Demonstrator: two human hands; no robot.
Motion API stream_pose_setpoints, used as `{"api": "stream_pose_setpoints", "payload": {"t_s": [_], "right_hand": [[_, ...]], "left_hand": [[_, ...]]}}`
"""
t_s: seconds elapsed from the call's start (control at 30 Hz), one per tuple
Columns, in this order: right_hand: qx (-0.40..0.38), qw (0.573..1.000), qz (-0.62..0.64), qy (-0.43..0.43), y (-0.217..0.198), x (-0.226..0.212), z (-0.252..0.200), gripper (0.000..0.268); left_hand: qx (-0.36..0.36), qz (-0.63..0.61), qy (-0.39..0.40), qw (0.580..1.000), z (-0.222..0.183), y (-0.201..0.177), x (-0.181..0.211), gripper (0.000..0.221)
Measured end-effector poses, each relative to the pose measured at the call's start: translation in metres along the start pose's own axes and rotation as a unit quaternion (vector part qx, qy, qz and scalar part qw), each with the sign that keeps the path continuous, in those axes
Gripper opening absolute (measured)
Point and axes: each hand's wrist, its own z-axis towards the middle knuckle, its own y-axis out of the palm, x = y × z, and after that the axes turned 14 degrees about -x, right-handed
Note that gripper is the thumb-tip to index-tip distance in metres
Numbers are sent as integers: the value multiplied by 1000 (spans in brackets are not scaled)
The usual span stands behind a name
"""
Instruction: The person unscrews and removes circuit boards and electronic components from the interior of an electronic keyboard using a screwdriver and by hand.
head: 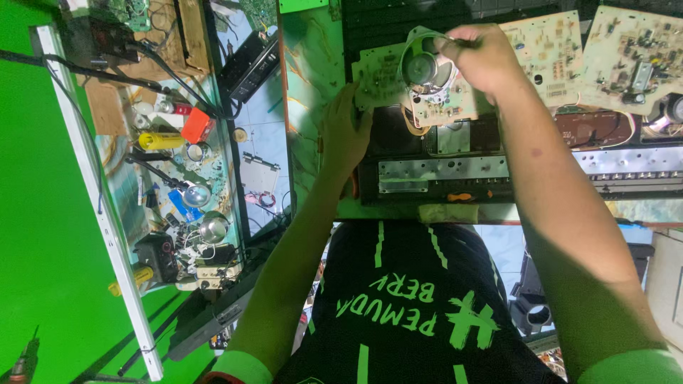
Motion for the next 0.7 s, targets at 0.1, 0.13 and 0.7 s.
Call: {"api": "stream_pose_setpoints", "payload": {"t_s": [0.1,0.13,0.7], "right_hand": [[-23,997,-3,70,-4,1,11,24],[-20,998,-5,65,-6,2,15,26],[67,997,-35,-33,3,51,19,14]], "left_hand": [[-1,53,-2,999,1,0,3,55],[-2,67,-16,998,1,1,5,53],[-24,107,-76,991,2,4,10,48]]}}
